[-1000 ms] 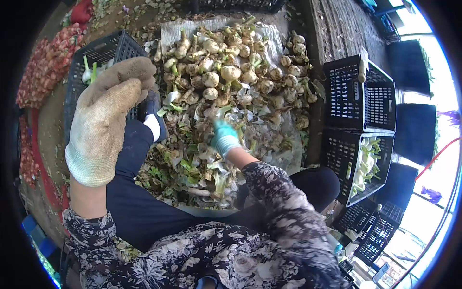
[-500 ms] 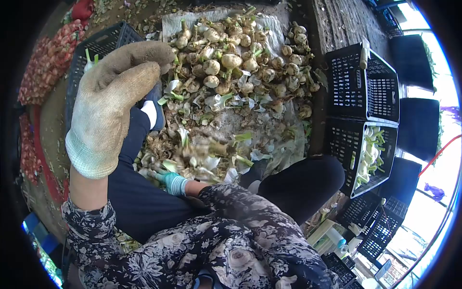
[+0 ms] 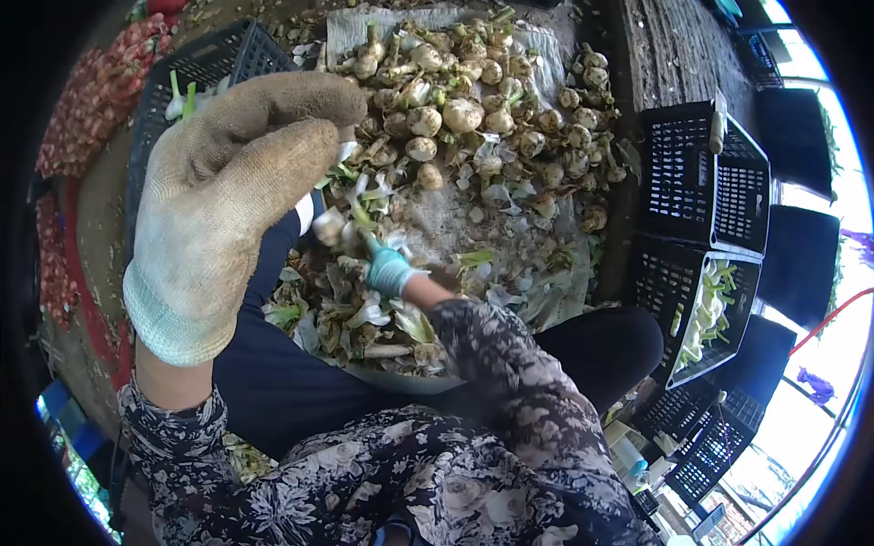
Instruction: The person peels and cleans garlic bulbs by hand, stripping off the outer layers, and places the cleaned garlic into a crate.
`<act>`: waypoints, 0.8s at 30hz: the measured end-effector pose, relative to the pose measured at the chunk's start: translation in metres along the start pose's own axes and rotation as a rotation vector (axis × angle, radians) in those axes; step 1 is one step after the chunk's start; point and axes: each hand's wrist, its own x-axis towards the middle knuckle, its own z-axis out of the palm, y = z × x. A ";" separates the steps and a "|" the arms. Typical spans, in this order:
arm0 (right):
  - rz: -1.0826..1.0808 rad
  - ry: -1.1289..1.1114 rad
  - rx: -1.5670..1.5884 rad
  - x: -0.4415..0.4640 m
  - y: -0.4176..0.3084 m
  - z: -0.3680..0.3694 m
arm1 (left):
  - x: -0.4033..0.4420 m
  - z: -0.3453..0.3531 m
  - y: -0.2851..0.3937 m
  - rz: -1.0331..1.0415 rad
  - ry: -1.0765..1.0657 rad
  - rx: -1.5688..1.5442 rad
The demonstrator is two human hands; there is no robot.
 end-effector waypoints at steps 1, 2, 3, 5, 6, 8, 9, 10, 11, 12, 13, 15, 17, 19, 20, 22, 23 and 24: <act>0.162 0.082 -0.300 0.009 0.044 0.021 | 0.001 -0.003 -0.003 0.050 -0.017 -0.006; 0.324 0.175 -0.382 -0.004 0.043 0.026 | 0.006 -0.014 -0.011 0.140 -0.080 -0.031; 0.493 0.258 -0.449 -0.017 0.043 0.031 | 0.006 -0.016 -0.012 0.178 -0.098 -0.009; 0.659 0.167 -0.487 -0.047 0.024 0.035 | 0.002 -0.014 -0.008 0.203 -0.082 0.082; 0.627 -0.016 -0.689 -0.044 0.045 0.055 | 0.000 -0.013 -0.006 0.198 -0.070 0.127; 0.647 -0.084 -0.701 -0.035 0.050 0.091 | -0.005 -0.012 -0.001 0.186 -0.048 0.217; 0.717 0.032 -0.525 -0.030 0.029 0.106 | -0.007 -0.011 0.001 0.172 -0.041 0.204; 0.770 0.156 -0.359 -0.026 0.009 0.121 | -0.008 -0.011 0.001 0.177 -0.033 0.189; 0.751 0.138 -0.288 -0.021 0.005 0.141 | -0.009 -0.011 0.001 0.181 -0.025 0.174; 0.663 0.079 -0.240 -0.009 0.008 0.164 | -0.009 -0.011 -0.002 0.200 -0.021 0.153; 0.482 -0.030 -0.196 0.007 0.021 0.195 | -0.008 -0.011 0.000 0.193 -0.055 0.092; -0.034 -0.145 0.104 0.066 0.118 0.310 | -0.008 -0.010 0.007 0.144 -0.152 -0.070; -0.058 -0.333 -0.069 0.027 0.031 0.241 | -0.010 -0.003 0.014 0.041 -0.011 0.021; -0.069 -0.397 -0.193 0.015 -0.010 0.191 | -0.010 -0.001 0.014 0.016 0.060 0.095; -0.036 -0.382 -0.288 0.013 -0.033 0.158 | -0.010 -0.002 0.015 0.016 0.064 0.095; 0.171 -0.136 -0.472 0.012 -0.061 0.093 | -0.010 -0.005 0.015 0.017 0.073 0.096; 0.179 -0.041 -0.524 0.005 -0.082 0.047 | -0.011 -0.005 0.016 0.009 0.076 0.045; 0.255 0.091 -0.626 -0.001 -0.104 0.013 | -0.011 -0.007 0.014 0.022 0.070 0.033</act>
